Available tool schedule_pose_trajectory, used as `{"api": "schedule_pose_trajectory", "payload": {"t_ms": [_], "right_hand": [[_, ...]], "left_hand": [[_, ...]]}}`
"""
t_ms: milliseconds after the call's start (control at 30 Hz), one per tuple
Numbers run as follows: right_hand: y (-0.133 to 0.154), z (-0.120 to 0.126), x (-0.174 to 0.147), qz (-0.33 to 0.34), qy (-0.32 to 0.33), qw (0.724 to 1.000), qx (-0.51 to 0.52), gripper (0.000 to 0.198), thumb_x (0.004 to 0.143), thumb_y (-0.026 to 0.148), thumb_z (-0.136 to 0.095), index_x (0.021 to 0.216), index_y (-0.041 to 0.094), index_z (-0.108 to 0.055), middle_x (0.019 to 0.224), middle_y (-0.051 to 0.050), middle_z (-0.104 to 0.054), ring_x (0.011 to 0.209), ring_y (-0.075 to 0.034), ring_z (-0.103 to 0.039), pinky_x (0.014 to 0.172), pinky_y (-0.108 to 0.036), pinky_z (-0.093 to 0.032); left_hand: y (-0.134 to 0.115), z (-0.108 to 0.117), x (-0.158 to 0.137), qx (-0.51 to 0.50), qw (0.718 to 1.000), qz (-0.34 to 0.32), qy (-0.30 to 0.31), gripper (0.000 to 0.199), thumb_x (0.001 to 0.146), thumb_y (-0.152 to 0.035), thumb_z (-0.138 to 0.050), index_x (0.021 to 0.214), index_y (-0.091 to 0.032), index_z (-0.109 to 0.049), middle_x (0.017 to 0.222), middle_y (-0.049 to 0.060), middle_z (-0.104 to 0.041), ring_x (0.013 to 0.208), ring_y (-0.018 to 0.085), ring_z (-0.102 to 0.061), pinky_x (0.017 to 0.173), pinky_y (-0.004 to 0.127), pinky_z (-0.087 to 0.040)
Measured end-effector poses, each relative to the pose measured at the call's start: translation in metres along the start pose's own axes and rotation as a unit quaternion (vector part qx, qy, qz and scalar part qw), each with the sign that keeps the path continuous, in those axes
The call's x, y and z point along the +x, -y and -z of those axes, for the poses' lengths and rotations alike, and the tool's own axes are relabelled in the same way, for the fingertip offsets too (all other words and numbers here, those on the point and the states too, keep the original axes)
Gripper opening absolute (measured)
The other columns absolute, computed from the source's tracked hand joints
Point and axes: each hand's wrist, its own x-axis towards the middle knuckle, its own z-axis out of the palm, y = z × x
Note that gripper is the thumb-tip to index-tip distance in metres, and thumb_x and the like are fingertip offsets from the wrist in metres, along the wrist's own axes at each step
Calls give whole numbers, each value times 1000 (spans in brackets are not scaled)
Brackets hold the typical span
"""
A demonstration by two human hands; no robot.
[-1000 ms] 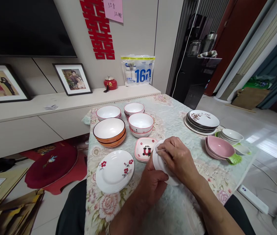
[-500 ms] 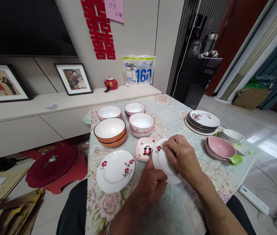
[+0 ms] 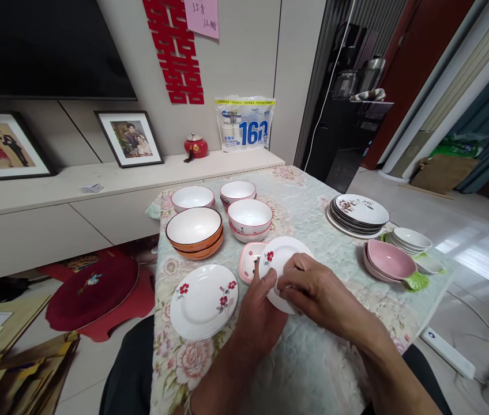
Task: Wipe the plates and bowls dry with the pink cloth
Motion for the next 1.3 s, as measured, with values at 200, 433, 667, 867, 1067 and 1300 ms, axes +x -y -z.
{"api": "schedule_pose_trajectory", "payload": {"t_ms": [200, 433, 667, 867, 1067, 1300], "right_hand": [[-21, 11, -8, -100, -12, 991, -89, 20, 91, 15, -56, 73, 20, -63, 82, -3, -57, 82, -19, -54, 70, -30, -41], [-29, -10, 3, -116, -214, 949, -200, 16, 93, 20, -53, 85, 19, -67, 88, -10, -58, 88, -25, -52, 73, -37, -43], [-10, -18, 10, 51, -192, 979, -55, 18, 96, 15, -49, 94, 18, -67, 92, -8, -58, 91, -21, -54, 79, -34, -47], [-30, -12, 8, -58, -289, 947, -125, 15, 96, 23, -52, 97, 18, -67, 93, -10, -60, 91, -23, -55, 82, -38, -46], [-39, -3, 1, -164, -224, 951, -136, 11, 90, 22, -55, 89, 20, -66, 86, -6, -62, 83, -22, -59, 74, -33, -42], [-41, 6, -6, -215, -132, 957, -142, 13, 87, 18, -53, 82, 21, -64, 80, -3, -60, 78, -20, -59, 67, -30, -37]], "left_hand": [[2, 3, 5, -21, 998, -37, -40, 57, 91, -28, -60, 145, -25, -41, 135, 10, -64, 124, 29, -59, 103, 45, -46], [10, 3, 1, -24, 998, 30, -43, 53, 90, -28, -62, 141, -23, -47, 131, 11, -66, 122, 29, -61, 104, 46, -46], [10, 4, -3, 0, 998, 59, 10, 38, 90, -36, -63, 124, -18, -61, 123, 11, -68, 121, 28, -61, 106, 44, -45], [17, 6, -2, -6, 999, 34, -19, 49, 92, -35, -61, 138, -21, -52, 122, 11, -71, 121, 29, -61, 107, 47, -45], [8, 4, 2, -29, 997, -21, -65, 53, 92, -32, -60, 143, -24, -46, 127, 11, -69, 125, 29, -59, 107, 48, -45], [8, 4, 4, -34, 996, -55, -64, 58, 92, -32, -60, 147, -26, -40, 130, 10, -67, 125, 29, -59, 106, 47, -46]]}}
